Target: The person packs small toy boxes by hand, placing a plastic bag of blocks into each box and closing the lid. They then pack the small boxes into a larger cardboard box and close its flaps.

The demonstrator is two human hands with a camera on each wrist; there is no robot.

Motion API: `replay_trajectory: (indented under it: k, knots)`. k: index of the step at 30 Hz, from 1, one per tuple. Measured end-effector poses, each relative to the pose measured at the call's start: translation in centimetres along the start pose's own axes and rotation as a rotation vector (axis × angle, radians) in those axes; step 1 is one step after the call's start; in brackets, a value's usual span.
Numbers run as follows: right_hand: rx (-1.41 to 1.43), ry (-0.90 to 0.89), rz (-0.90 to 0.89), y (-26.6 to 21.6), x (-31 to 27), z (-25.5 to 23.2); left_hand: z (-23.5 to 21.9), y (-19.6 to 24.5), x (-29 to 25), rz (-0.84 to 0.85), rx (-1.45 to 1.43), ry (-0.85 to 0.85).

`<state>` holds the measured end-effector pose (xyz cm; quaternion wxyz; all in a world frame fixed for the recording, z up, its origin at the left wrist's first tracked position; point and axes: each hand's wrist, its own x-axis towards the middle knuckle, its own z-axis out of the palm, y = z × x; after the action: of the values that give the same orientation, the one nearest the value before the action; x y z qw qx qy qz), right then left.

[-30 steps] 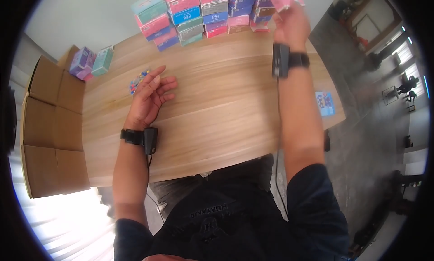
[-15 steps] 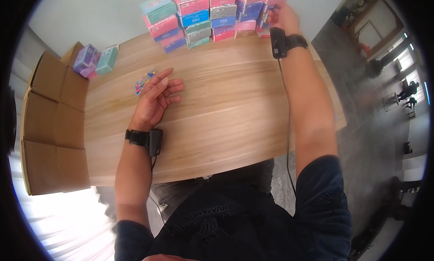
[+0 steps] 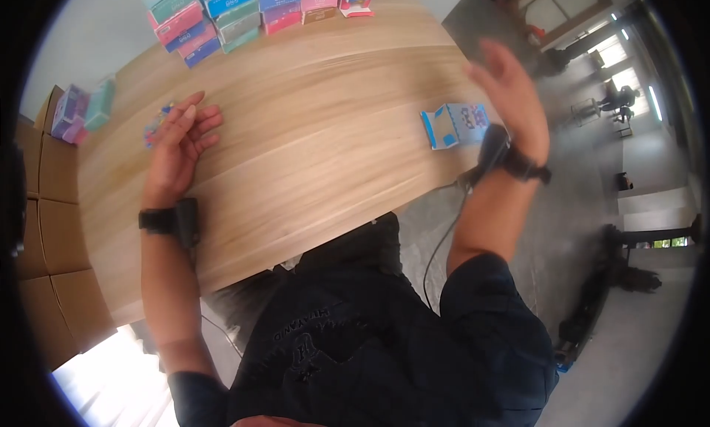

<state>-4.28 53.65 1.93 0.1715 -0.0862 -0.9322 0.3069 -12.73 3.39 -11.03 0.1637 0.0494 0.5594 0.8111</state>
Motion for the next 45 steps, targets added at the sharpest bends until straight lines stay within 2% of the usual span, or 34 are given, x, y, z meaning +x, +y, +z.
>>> replay_trajectory:
  k: [5,8,11,14,15,18,19,22,23,26,27,30,32,33,35,36,37,39,41,44,45]
  knots:
    - [-0.350,-0.100,0.037,4.4,-5.1,1.9,0.1,0.1,0.0,0.005,-0.009,-0.004]
    - [-0.303,-0.146,0.141,3.3,-4.9,4.4,0.0,-0.2,-0.1,0.013,-0.016,-0.004]
    - [-0.047,-0.178,-0.028,-0.2,-4.0,7.5,-0.3,-0.4,0.1,0.021,0.002,0.000]
    - [0.130,-0.259,-0.359,-6.6,-3.5,10.9,-0.2,-0.2,-0.4,-0.014,0.013,-0.046]
    - [0.155,-0.303,-0.518,-8.5,-3.4,11.7,0.0,0.0,-0.6,-0.031,0.005,-0.072]
    - [0.242,-0.545,-0.777,-15.7,-3.5,13.4,0.6,1.0,-1.6,-0.184,-0.108,-0.258]
    - [0.221,-0.625,-0.865,-17.3,-3.4,14.1,0.6,1.0,-1.6,-0.173,-0.102,-0.347]
    - [0.288,-0.665,-1.004,-20.7,-3.4,16.8,1.3,0.2,-1.9,-0.074,-0.173,-0.289]
    - [0.254,-0.626,-1.052,-21.6,-3.2,17.1,1.8,1.0,-2.4,-0.051,-0.117,-0.208]
    - [0.600,-0.397,-1.074,-21.9,-0.9,20.6,-1.3,1.6,-1.5,0.080,-0.261,-0.158]
    - [0.872,-0.474,-0.844,-22.0,-0.4,21.6,-1.1,2.8,-2.1,0.149,-0.411,0.054]
    - [0.932,-0.589,-0.358,-22.5,1.6,25.6,-6.8,2.9,-1.2,0.331,-0.849,-0.321]
    - [0.618,-0.736,-0.454,-22.7,1.9,29.6,-7.7,2.5,-0.9,0.414,-0.896,-0.116]
    - [0.504,-0.601,-0.625,-22.8,1.1,31.5,-7.9,2.3,-0.8,0.452,-0.916,-0.013]
    - [0.260,-0.318,-0.948,-23.2,-0.3,35.0,-7.7,1.8,-0.6,0.461,-0.839,0.042]
    - [0.216,-0.282,-1.015,-23.4,-0.5,36.0,-7.6,1.6,-0.6,0.467,-0.801,0.071]
    - [0.171,-0.247,-1.081,-23.7,-0.5,36.9,-7.7,1.7,-0.7,0.478,-0.752,-0.018]
    - [0.067,-0.333,-1.093,-23.7,0.0,37.3,-6.5,2.3,-0.5,0.470,-0.752,0.174]
    - [-0.049,-0.585,-0.977,-24.6,0.5,34.6,-2.9,4.2,-1.4,0.468,-0.685,0.336]
    - [-0.107,-0.592,-0.932,-22.9,0.1,31.3,-5.0,2.7,-0.2,0.459,-0.612,0.273]
    - [-0.083,-0.548,-0.968,-22.0,0.2,30.4,-4.4,2.8,-0.2,0.453,-0.632,0.243]
